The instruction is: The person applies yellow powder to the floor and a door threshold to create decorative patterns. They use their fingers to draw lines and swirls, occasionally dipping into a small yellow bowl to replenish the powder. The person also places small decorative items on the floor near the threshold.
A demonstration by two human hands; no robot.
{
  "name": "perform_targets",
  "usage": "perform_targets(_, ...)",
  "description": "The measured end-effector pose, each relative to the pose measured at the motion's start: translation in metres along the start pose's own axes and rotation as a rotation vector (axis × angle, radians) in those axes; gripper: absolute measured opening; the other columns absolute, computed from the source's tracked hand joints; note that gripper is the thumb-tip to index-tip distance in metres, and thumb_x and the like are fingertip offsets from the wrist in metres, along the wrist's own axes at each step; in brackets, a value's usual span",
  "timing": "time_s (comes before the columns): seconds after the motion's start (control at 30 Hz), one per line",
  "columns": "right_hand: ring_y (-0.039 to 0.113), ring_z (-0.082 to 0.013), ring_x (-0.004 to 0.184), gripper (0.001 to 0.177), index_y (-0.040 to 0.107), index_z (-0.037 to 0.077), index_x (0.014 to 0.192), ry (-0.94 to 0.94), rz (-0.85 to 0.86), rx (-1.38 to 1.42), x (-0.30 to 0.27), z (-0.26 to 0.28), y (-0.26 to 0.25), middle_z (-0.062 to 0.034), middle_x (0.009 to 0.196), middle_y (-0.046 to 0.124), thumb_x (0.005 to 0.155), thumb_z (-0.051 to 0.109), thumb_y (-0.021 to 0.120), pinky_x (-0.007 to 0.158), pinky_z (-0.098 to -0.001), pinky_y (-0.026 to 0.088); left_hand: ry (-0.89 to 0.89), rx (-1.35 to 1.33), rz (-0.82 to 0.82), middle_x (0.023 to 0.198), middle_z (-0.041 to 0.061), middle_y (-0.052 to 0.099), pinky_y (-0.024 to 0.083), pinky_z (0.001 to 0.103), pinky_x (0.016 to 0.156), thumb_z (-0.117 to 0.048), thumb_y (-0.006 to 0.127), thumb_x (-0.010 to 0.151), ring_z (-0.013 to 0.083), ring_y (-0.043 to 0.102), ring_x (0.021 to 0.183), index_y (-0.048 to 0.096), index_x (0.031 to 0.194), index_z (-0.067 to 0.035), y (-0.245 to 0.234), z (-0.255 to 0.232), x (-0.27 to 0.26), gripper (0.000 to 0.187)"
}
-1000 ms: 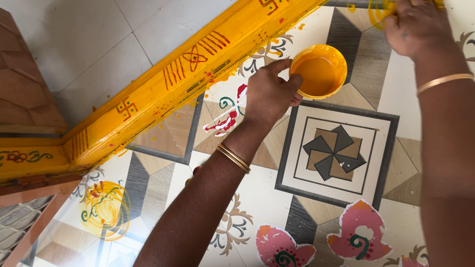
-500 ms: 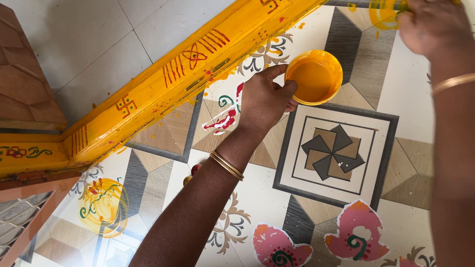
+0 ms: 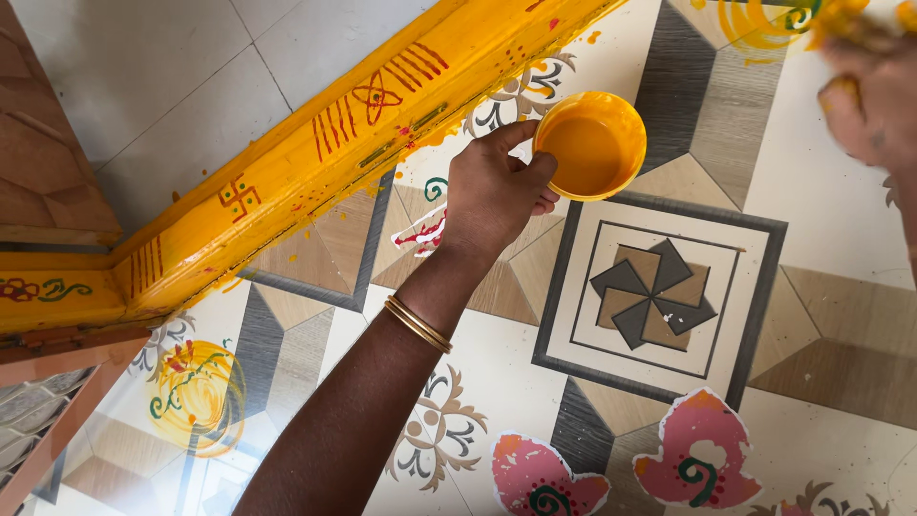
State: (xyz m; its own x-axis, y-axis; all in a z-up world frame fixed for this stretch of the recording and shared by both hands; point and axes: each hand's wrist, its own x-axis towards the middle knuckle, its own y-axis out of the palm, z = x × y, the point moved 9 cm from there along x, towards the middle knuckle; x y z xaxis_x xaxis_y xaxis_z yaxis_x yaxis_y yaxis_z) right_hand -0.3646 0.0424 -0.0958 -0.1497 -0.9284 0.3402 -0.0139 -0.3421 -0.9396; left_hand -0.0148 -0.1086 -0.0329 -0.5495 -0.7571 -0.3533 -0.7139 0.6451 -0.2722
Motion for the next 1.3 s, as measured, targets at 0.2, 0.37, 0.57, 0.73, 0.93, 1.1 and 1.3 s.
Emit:
perform_targets(0.2, 0.071, -0.032, 0.092, 0.017, 0.072, 0.002, 0.106, 0.097, 0.14, -0.14, 0.064, -0.036, 0.064, -0.0183, 0.101, 0.074, 0.106, 0.016, 0.063, 0.084, -0.0431, 0.056, 0.004, -0.041, 0.01, 0.07, 0.009, 0.077, 0.066, 0.022, 0.061, -0.014, 0.065, 0.09, 0.0087, 0.076, 0.062, 0.063, 0.135, -0.004, 0.008, -0.004, -0.003, 0.046)
perform_targets(0.37, 0.07, -0.0299, 0.109, 0.02, 0.069, 0.003, 0.113, -0.013, 0.129, -0.148, 0.085, 0.032, 0.041, -0.0165, 0.117, 0.074, 0.101, 0.017, 0.063, 0.099, -0.0425, 0.054, -0.001, -0.068, 0.022, 0.07, 0.008, 0.077, 0.066, 0.023, 0.062, -0.014, 0.065, 0.09, 0.0084, 0.075, 0.062, 0.063, 0.135, -0.004, 0.008, -0.009, -0.006, 0.046)
perform_targets(0.57, 0.065, -0.0361, 0.125, 0.058, 0.067, -0.005, 0.132, -0.17, 0.017, 0.059, 0.009, 0.07, -0.022, -0.0235, 0.137, 0.065, 0.076, 0.008, 0.062, 0.116, -0.0453, 0.048, -0.004, -0.023, 0.023, 0.071, 0.008, 0.078, 0.066, 0.022, 0.063, -0.017, 0.065, 0.092, 0.0078, 0.076, 0.063, 0.062, 0.136, -0.004, -0.004, -0.003, -0.008, 0.046)
perform_targets(0.73, 0.068, -0.043, 0.124, 0.032, 0.061, -0.017, 0.127, -0.299, -0.324, 0.249, -0.03, -0.011, -0.011, -0.0325, 0.135, 0.067, 0.096, -0.012, 0.056, 0.114, -0.0462, 0.055, -0.019, -0.001, 0.028, 0.072, 0.009, 0.078, 0.067, 0.023, 0.064, -0.017, 0.064, 0.092, 0.0084, 0.076, 0.064, 0.062, 0.136, -0.006, -0.003, -0.004, -0.009, 0.046)
perform_targets(0.93, 0.069, -0.032, 0.101, 0.014, 0.065, 0.0, 0.118, 0.143, 0.183, -0.12, 0.044, -0.046, 0.066, -0.0199, 0.105, 0.071, 0.113, 0.012, 0.061, 0.1, -0.0444, 0.056, -0.038, -0.02, 0.016, 0.074, 0.008, 0.078, 0.067, 0.023, 0.063, -0.015, 0.065, 0.091, 0.0086, 0.077, 0.066, 0.058, 0.139, -0.005, 0.001, -0.001, -0.011, 0.049)
perform_targets(1.1, 0.06, -0.0383, 0.126, 0.027, 0.063, -0.005, 0.128, 0.033, 0.15, -0.114, 0.072, 0.023, 0.051, -0.0264, 0.139, 0.063, 0.11, 0.015, 0.06, 0.106, -0.0507, 0.044, -0.039, -0.032, 0.024, 0.072, 0.009, 0.078, 0.066, 0.023, 0.063, -0.016, 0.066, 0.092, 0.0088, 0.076, 0.064, 0.059, 0.139, -0.004, -0.002, 0.003, -0.013, 0.049)
perform_targets(1.3, 0.039, -0.0398, 0.15, 0.056, 0.049, -0.003, 0.146, -0.187, -0.001, 0.353, 0.0, 0.054, -0.001, -0.0231, 0.164, 0.039, 0.092, 0.012, 0.042, 0.127, -0.048, 0.026, -0.02, -0.021, 0.003, 0.069, 0.009, 0.077, 0.066, 0.023, 0.062, -0.015, 0.066, 0.091, 0.0084, 0.075, 0.062, 0.06, 0.139, -0.004, -0.022, 0.014, -0.019, 0.049)
